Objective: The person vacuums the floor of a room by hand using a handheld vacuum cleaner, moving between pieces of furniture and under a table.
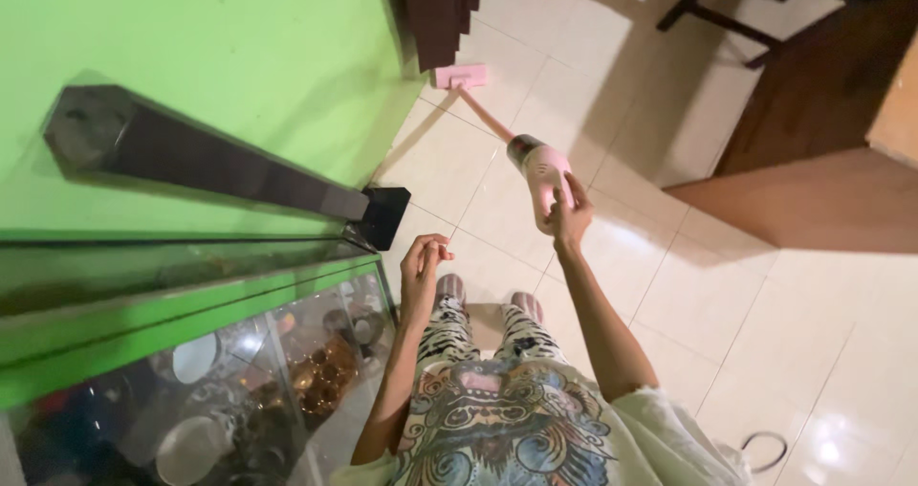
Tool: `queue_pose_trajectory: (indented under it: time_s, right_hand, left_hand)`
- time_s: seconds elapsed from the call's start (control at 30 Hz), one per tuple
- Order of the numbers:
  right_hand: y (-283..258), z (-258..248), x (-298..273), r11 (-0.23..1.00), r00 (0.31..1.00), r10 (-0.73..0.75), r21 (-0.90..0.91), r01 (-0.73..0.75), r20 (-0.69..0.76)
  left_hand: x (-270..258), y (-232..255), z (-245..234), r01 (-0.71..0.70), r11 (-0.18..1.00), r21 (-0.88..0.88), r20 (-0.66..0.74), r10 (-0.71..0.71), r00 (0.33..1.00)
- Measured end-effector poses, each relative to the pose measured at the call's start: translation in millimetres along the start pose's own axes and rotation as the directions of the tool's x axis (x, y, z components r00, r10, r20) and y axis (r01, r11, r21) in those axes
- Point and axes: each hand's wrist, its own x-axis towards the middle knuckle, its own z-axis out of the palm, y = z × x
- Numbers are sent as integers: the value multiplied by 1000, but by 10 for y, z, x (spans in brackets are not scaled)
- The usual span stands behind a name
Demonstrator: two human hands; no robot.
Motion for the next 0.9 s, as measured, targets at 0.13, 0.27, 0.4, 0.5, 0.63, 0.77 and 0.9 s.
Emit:
queue_pose_trajectory:
  time_s: [0.13, 0.27, 0.4, 0.5, 0.63, 0.77, 0.9]
  right_hand:
    - [-323, -583, -420, 994, 998, -9, -108, 16, 64]
    - [-1097, -1074, -1011, 835, 894, -383, -327, 443, 234]
    - [-1537, -1074, -1545, 889, 997, -45, -452, 70, 65]
    - [-1405, -932, -1696, 884, 979, -188, -420, 205, 83]
    - [-930, -746, -1571, 870, 978, -205, -451, 201, 39]
    - [-481, -476, -1039, 869, 972, -223, -436, 235, 80]
    - [-466, -399, -870, 797, 984, -167, -578, 172, 63]
  left_hand:
    - [129, -45, -119, 14, 1000, -6, 82, -13, 997]
    - [253, -122, -190, 67, 998, 17, 109, -68, 992]
    - [318, -139, -218, 86, 995, 53, 149, -93, 984]
    - [351, -131, -202, 87, 996, 26, 189, -91, 978]
    - [360, -129, -198, 72, 997, 15, 242, -73, 968]
    - [340, -142, -190, 92, 994, 54, 254, -103, 962]
    - [339, -106, -105, 131, 990, 45, 292, -138, 946]
